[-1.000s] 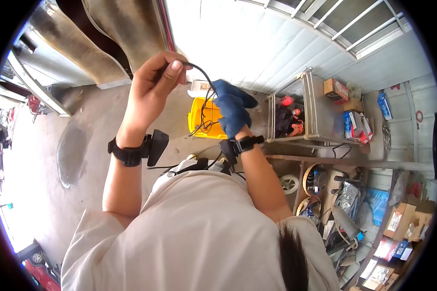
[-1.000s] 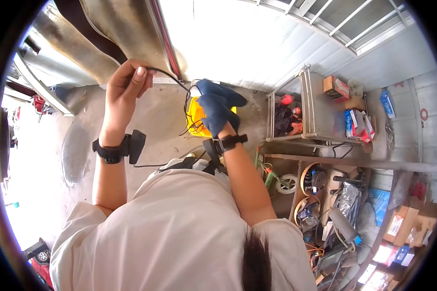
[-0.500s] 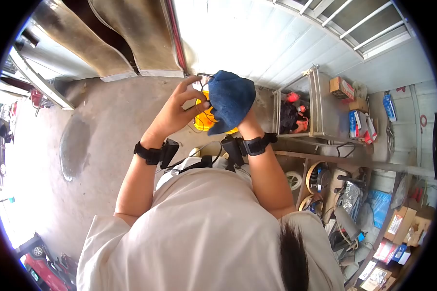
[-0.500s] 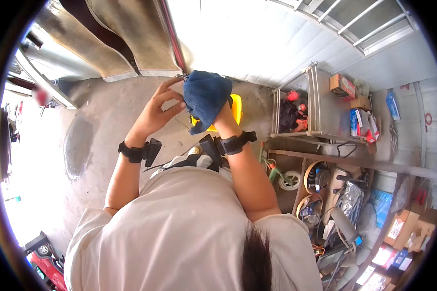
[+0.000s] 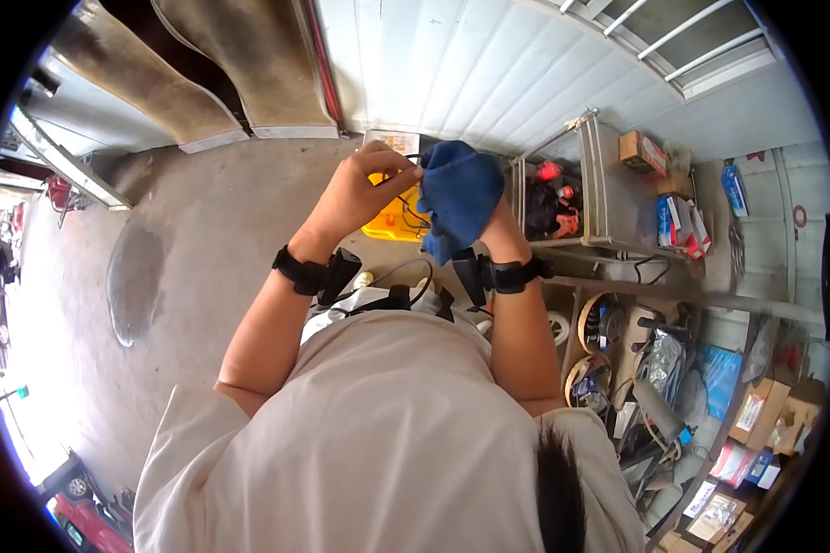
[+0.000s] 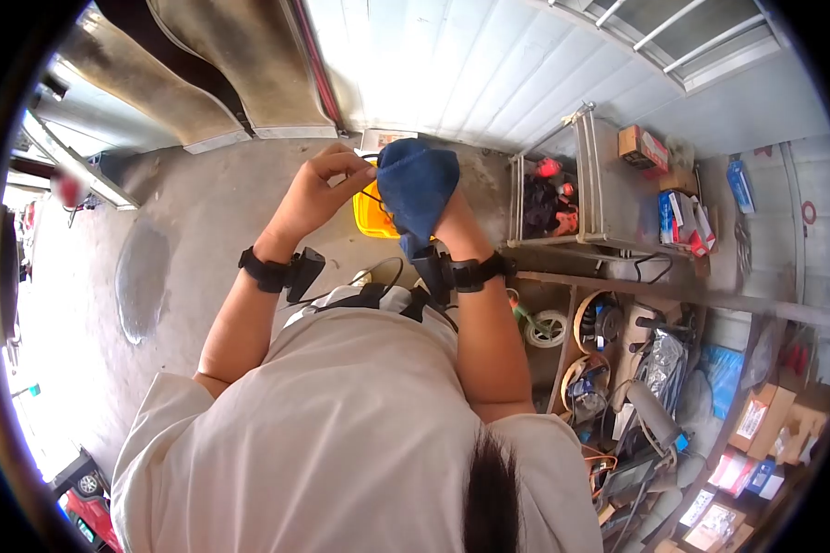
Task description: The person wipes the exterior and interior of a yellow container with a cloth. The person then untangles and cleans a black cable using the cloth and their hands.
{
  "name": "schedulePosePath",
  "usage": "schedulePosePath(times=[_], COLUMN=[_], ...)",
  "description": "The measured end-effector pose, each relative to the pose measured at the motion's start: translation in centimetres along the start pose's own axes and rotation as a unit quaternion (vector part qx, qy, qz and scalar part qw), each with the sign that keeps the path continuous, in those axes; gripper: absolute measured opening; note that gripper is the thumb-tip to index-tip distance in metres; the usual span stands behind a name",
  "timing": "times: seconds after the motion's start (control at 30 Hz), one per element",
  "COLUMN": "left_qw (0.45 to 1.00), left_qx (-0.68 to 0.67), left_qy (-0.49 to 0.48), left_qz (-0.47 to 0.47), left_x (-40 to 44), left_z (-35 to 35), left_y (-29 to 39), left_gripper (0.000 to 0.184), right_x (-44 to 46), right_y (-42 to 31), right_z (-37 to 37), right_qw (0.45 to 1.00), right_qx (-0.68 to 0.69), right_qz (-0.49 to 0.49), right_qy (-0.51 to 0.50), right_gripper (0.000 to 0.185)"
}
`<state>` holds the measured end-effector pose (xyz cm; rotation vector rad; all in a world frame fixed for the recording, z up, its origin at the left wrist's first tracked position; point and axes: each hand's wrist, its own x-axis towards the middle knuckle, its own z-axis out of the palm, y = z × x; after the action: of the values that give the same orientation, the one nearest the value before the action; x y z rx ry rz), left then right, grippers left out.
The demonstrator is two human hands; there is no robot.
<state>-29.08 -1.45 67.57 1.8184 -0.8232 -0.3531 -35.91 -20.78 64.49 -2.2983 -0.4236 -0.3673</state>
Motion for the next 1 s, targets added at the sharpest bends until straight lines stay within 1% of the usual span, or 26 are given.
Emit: schedulePosePath(times=[0.03, 0.07, 0.13, 0.17, 0.23, 0.27, 0.3, 0.33, 0.37, 0.4, 0.47, 0.5, 0.57, 0.63, 0.67, 0.7, 0.73, 0.77, 0.8, 0.87, 0.9, 0.93, 0.97, 1.0], left_qw=[0.999, 0.999, 1.0, 0.997, 0.965, 0.981, 0.991, 0.997, 0.998, 0.995, 0.983, 0.983, 0.982, 0.977, 0.97, 0.961, 0.951, 0.948, 0.945, 0.941, 0.939, 0.937, 0.936, 0.94], left_qx=[-0.048, -0.03, 0.008, -0.083, -0.26, -0.194, -0.128, -0.061, 0.053, 0.087, 0.154, 0.128, 0.109, 0.119, 0.118, 0.117, 0.115, 0.099, 0.119, 0.146, 0.145, 0.143, 0.141, 0.128], left_qy=[0.013, 0.008, 0.001, 0.006, 0.016, 0.028, 0.039, 0.052, 0.032, 0.038, 0.051, 0.081, 0.112, 0.14, 0.167, 0.194, 0.22, 0.248, 0.273, 0.283, 0.29, 0.297, 0.303, 0.288], left_qz=[0.017, 0.016, 0.016, 0.007, -0.013, -0.004, 0.006, 0.016, -0.007, 0.026, 0.091, 0.102, 0.101, 0.107, 0.132, 0.158, 0.183, 0.173, 0.137, 0.118, 0.115, 0.114, 0.112, 0.129], left_x=[0.2, 0.2, 0.4, 0.4, 0.6, 0.6, 0.6, 0.6, 0.6, 0.6, 0.6, 0.6, 0.3, 0.2, 0.3, 0.3, 0.3, 0.3, 0.2, 0.4, 0.4, 0.4, 0.5, 0.7], left_z=[0.5, 0.5, 0.1, 0.1, 0.1, -0.3, -1.0, -1.8, -2.7, -3.0, -3.3, -3.3, -3.9, -5.0, -5.6, -6.3, -6.8, -7.3, -8.0, -9.5, -10.1, -10.7, -11.0, -11.1], left_y=[-0.5, -0.5, 0.2, 0.1, -0.1, 0.0, 0.2, 0.8, 1.9, 1.9, 1.8, 2.6, 4.6, 5.5, 5.8, 6.0, 6.1, 5.7, 5.7, 4.2, 3.7, 3.2, 2.9, 3.0], left_gripper=[0.016, 0.017, 0.021, 0.023, 0.029, 0.032, 0.035, 0.038, 0.026, 0.023, 0.015, 0.007, 0.007, 0.007, 0.007, 0.007, 0.007, 0.006, 0.006, 0.007, 0.007, 0.007, 0.008, 0.008], right_x=[-0.2, -0.3, 0.0, 0.1, -0.4, -1.1, -1.3, -1.4, -1.3, -1.2, -1.2, -1.2, -1.1, -2.7, -5.6, -7.2, -6.7, -6.6, -7.2, -8.4, -8.9, -9.3, -9.7, -9.9], right_y=[0.0, -0.1, -1.2, -1.7, -1.2, -0.3, 0.1, 0.3, 0.5, 0.5, 0.1, 0.0, 0.3, 3.1, 7.7, 10.3, 8.6, 6.6, 7.0, 7.7, 8.4, 9.1, 9.8, 9.9], right_z=[0.0, 0.2, -0.7, -1.6, -2.3, -2.0, -2.2, -2.4, -2.7, -2.8, -2.4, -2.3, -2.6, -1.8, 0.5, 1.4, 0.1, -1.5, -1.7, -2.1, -2.2, -2.2, -2.3, -2.4], right_qw=[0.997, 0.99, 0.962, 0.944, 0.967, 0.992, 0.999, 0.992, 0.972, 0.936, 0.939, 0.94, 0.965, 0.973, 0.973, 0.964, 0.956, 0.944, 0.944, 0.936, 0.933, 0.906, 0.854, 0.78], right_qx=[0.06, 0.095, 0.182, 0.235, 0.191, 0.093, -0.014, -0.12, -0.229, -0.334, -0.325, -0.32, -0.223, -0.179, -0.186, -0.191, -0.227, -0.263, -0.236, -0.178, -0.025, 0.128, 0.277, 0.42], right_qz=[0.042, 0.106, 0.2, 0.231, 0.171, 0.079, 0.025, -0.031, -0.046, -0.061, -0.025, -0.008, -0.138, -0.118, -0.033, 0.052, 0.101, 0.15, 0.151, 0.143, 0.177, 0.205, 0.23, 0.248], right_qy=[0.002, 0.002, -0.014, -0.031, -0.006, 0.036, 0.021, 0.019, -0.037, -0.093, -0.108, -0.116, -0.018, 0.082, 0.131, 0.179, 0.155, 0.131, 0.177, 0.268, 0.312, 0.348, 0.375, 0.392], right_gripper=[0.021, 0.012, 0.012, 0.012, 0.011, 0.01, 0.01, 0.009, 0.01, 0.01, 0.011, 0.011, 0.01, 0.013, 0.018, 0.024, 0.024, 0.024, 0.018, 0.008, 0.005, 0.006, 0.009, 0.012])
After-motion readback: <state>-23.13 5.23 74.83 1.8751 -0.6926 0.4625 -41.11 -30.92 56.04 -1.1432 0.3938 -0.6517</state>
